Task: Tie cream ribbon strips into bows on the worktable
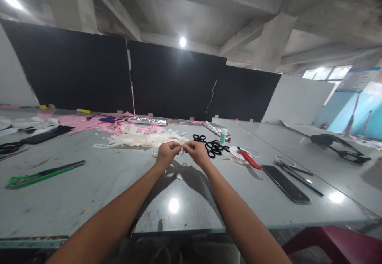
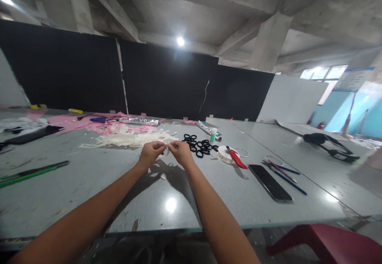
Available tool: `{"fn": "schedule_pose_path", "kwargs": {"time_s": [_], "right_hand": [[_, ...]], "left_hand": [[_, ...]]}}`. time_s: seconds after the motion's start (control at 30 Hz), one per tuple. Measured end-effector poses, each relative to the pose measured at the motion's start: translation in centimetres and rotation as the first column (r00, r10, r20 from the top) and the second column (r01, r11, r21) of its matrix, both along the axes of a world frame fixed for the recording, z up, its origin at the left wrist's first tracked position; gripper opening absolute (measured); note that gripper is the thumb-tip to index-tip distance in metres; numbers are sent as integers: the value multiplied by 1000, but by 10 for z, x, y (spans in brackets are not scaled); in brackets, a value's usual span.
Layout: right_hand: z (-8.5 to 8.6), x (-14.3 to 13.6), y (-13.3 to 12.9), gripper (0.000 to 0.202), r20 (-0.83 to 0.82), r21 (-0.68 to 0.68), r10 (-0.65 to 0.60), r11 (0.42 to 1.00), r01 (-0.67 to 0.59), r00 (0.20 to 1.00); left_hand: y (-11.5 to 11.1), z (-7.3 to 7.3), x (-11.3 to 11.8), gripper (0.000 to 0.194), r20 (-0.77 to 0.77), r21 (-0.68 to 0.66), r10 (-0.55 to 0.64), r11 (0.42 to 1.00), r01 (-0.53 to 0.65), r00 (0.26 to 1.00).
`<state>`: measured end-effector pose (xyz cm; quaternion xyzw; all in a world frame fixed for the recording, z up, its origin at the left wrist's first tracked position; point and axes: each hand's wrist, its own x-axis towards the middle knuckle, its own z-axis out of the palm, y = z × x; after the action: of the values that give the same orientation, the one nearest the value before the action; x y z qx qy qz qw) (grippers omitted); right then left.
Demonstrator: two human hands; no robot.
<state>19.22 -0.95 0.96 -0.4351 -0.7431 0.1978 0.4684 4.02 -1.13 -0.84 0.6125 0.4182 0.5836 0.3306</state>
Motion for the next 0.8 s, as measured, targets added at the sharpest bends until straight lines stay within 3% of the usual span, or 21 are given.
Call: {"fn": "schedule_pose_path", "kwargs": {"time_s": [0.2, 0.37, 0.63, 0.8], "right_hand": [[0, -1, -1, 20, 78, 36, -75, 997, 72, 994], [-3, -4, -2, 18, 20, 5, -82, 997, 82, 996], [-3, -5, -2, 19, -117, -35, -13, 999, 8, 993], [-6, -3, 4, 19, -171, -25, 24, 999, -29, 985]], "left_hand": [[1, -4, -2, 20, -63, 69, 47, 997, -43, 997], [-1, -3, -1, 21, -102, 65, 51, 997, -44, 993], [-4, 6, 3, 17, 78, -69, -23, 997, 29, 997], [-6, 8, 3, 17, 170, -86, -75, 992, 90, 983]]}}
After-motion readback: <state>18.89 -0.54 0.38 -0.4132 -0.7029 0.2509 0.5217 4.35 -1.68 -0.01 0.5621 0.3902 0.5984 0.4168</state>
